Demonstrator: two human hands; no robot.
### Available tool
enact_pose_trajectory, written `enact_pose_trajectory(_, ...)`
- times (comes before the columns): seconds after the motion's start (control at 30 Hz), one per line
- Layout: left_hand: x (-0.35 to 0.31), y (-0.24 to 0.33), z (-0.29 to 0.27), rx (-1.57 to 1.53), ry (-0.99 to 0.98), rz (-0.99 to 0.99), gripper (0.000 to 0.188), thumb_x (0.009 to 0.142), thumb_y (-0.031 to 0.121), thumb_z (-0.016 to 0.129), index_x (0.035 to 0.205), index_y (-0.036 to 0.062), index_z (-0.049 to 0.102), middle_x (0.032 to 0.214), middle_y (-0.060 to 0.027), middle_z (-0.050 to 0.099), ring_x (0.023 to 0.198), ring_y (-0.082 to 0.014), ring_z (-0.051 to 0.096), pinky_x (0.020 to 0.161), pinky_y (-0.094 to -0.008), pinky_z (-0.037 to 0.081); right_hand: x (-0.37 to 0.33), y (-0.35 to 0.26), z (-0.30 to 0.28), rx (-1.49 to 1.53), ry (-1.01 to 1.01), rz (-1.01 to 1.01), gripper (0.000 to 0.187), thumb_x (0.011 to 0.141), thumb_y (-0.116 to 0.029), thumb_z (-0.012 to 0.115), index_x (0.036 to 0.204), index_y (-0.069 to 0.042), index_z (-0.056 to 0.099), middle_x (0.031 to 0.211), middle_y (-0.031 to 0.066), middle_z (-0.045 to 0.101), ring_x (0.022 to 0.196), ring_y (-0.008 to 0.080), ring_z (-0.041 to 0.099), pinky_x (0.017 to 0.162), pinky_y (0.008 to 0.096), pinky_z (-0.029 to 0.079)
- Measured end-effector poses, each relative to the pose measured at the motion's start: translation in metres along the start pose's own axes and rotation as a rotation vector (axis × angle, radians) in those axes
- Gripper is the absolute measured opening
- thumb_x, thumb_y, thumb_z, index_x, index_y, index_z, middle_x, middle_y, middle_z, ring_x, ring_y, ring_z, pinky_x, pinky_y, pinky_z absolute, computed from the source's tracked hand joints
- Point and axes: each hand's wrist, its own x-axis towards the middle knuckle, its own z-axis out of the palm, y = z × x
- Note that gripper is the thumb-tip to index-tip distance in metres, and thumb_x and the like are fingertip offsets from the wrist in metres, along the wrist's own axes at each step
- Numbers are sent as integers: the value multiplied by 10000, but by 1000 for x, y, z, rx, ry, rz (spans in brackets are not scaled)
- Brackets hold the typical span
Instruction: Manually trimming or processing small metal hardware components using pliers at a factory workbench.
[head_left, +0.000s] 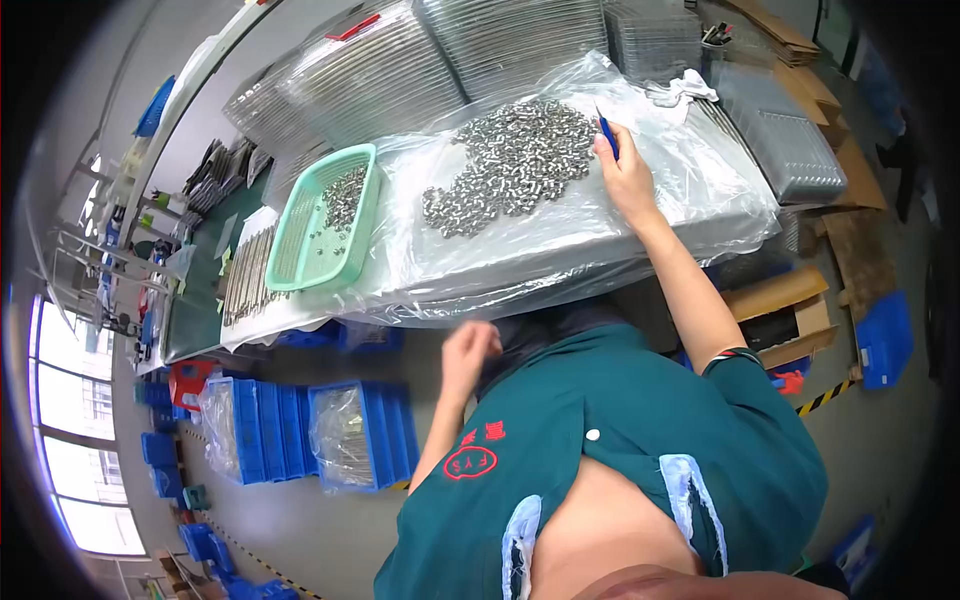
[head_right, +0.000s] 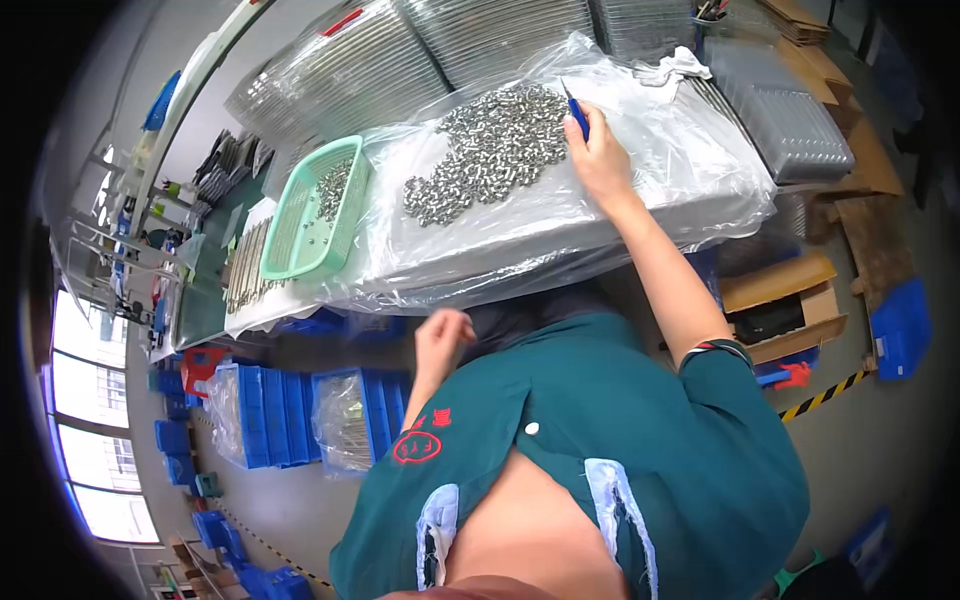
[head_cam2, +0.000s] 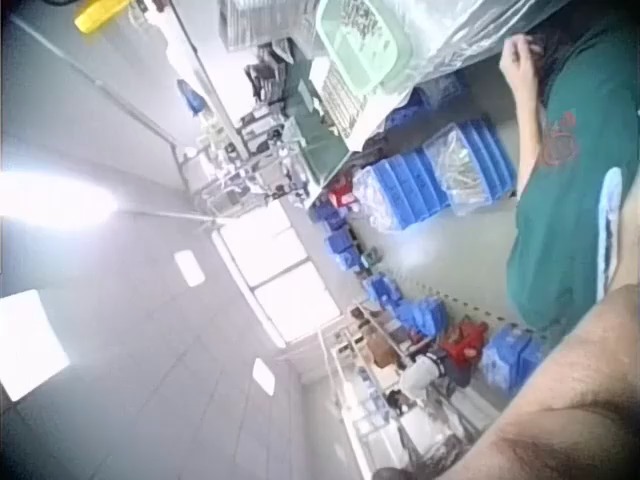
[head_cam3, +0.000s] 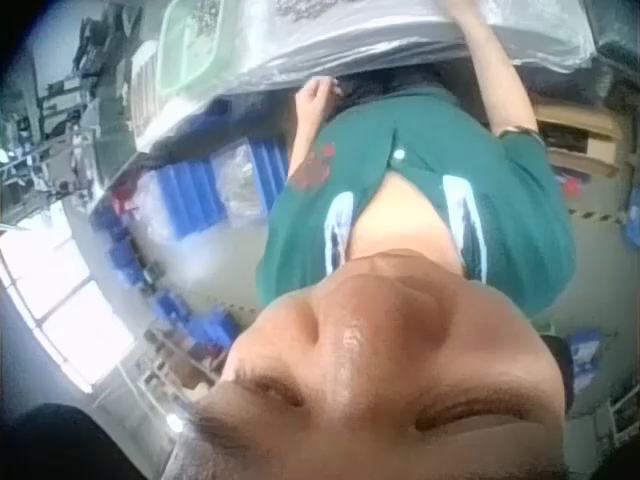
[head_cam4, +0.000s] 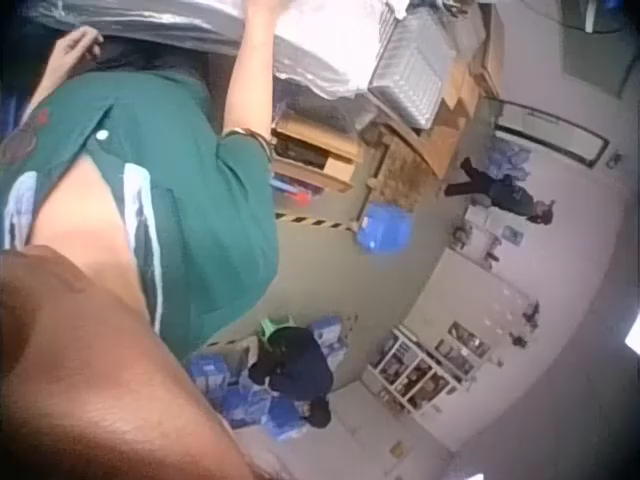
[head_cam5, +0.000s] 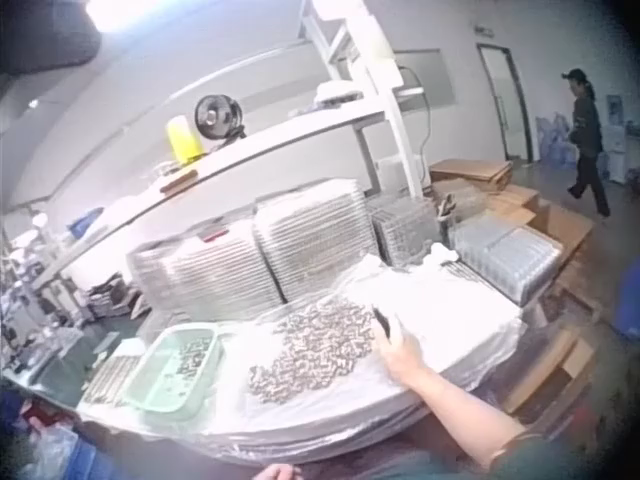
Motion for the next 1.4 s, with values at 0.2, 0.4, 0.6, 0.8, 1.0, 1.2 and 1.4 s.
enact_pose_trajectory(0.2, 88, 80, -2, -458, 192, -300, 452, 950, 310, 341, 1246, -23, 419, 1271, -146, 444, 1201, -216, 393, 990, -345, 301, -1, 4, 1, -38, 29, -6, 342, 905, -322, 464, 1121, -58, 496, 866, 71, 617, 825, 165, 595, 744, 263, 431)
enact_pose_trajectory(0.4, 195, 53, -8, 364, 228, -555, 531, 919, 351, 359, 1242, -70, 389, 1274, -243, 404, 1202, -324, 375, 1014, -358, 263, -2, -2, -1, -55, -25, -26, 342, 904, -318, 470, 1111, -48, 495, 841, 72, 620, 799, 168, 601, 717, 266, 440)
enact_pose_trajectory(0.6, 237, -5, 10, 596, 130, 222, 494, 918, 316, 351, 1173, -95, 446, 1183, -280, 473, 1143, -360, 433, 982, -367, 307, -5, -16, -4, 6, -90, -21, 363, 892, -346, 458, 1122, -65, 484, 987, 172, 598, 894, 336, 584, 733, 374, 456)
enact_pose_trajectory(0.8, 263, 6, 21, 221, 49, 161, 497, 929, 379, 348, 1205, -21, 455, 1184, -175, 513, 1136, -250, 455, 967, -331, 320, -6, -17, -3, 5, -109, -22, 372, 893, -346, 452, 1124, -55, 476, 1008, 173, 591, 899, 340, 579, 737, 379, 454)
enact_pose_trajectory(1.0, 235, 56, 13, 333, -51, 252, 503, 929, 417, 351, 1251, 42, 441, 1195, -122, 523, 1137, -205, 455, 965, -337, 318, -5, -12, -2, -10, -74, -48, 373, 897, -332, 471, 1137, -46, 483, 880, 127, 633, 833, 240, 620, 716, 304, 452)
enact_pose_trajectory(1.2, 206, 61, -4, 744, -164, 444, 445, 884, 319, 481, 1187, -6, 480, 1162, -188, 525, 1128, -276, 464, 962, -343, 336, -5, -12, -1, -32, -84, -51, 371, 893, -341, 471, 1139, -63, 486, 896, 129, 630, 846, 258, 615, 723, 315, 452)
enact_pose_trajectory(1.4, 175, 53, 17, 1087, -336, 645, 645, 762, 437, 605, 1229, 24, 437, 1240, -204, 436, 1182, -352, 381, 979, -428, 308, -6, -16, -1, -25, -124, -41, 372, 890, -366, 446, 1130, -83, 479, 1003, 149, 597, 889, 327, 582, 733, 377, 454)
